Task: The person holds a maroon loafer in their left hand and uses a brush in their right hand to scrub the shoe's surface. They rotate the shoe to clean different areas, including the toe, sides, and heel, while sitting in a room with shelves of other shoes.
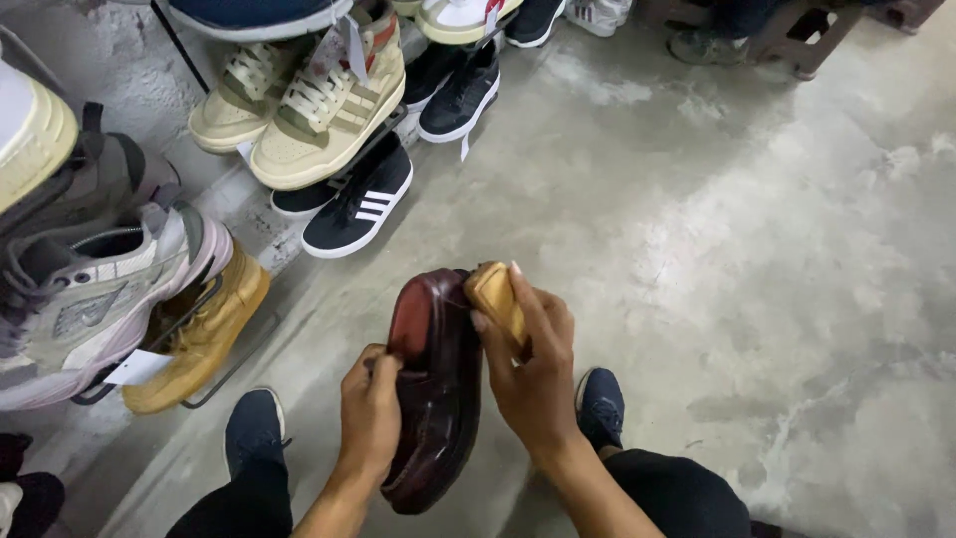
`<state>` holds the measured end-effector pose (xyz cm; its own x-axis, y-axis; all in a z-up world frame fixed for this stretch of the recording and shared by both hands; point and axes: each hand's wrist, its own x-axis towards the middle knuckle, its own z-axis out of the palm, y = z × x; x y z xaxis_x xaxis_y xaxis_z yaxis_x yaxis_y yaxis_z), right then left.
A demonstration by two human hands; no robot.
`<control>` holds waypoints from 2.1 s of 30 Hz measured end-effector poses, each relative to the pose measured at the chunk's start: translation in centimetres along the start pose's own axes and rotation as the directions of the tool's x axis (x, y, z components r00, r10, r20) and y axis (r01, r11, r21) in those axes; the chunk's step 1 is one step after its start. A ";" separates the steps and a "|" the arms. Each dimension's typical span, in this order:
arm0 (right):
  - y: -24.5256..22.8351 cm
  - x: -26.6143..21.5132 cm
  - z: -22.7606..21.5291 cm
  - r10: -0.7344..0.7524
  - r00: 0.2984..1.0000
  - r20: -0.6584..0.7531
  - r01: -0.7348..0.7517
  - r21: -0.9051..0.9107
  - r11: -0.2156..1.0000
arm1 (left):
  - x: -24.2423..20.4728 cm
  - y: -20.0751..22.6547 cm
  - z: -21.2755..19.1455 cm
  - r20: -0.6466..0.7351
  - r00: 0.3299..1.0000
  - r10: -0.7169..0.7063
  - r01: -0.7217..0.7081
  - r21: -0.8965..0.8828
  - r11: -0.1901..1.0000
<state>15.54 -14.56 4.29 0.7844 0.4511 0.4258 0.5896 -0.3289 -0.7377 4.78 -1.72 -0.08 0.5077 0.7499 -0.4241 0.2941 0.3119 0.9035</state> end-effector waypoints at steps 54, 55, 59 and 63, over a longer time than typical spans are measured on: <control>-0.3 -2.1 2.4 -0.122 0.982 0.144 0.095 0.182 0.979 | 1.4 -1.7 -0.8 -0.044 0.994 0.100 -0.099 0.018 0.995; -0.3 -2.1 2.4 -0.126 0.982 0.142 0.099 0.183 0.978 | 1.5 -1.3 -1.0 -0.045 0.994 0.104 -0.103 0.017 0.995; 1.3 -1.7 2.3 -0.153 0.978 0.145 0.138 0.105 0.985 | 0.9 0.2 -1.4 -0.037 0.999 0.015 -0.018 -0.086 0.996; 0.9 -0.3 1.9 -0.082 0.996 0.024 0.081 0.035 0.996 | 1.9 -2.2 -1.4 -0.019 0.994 0.104 -0.105 -0.100 0.989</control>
<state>15.48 -13.42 2.52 0.7287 0.4960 0.4722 0.6441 -0.2620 -0.7187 3.95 -0.18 -2.80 0.5205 0.7890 -0.3266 0.1565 0.2879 0.9448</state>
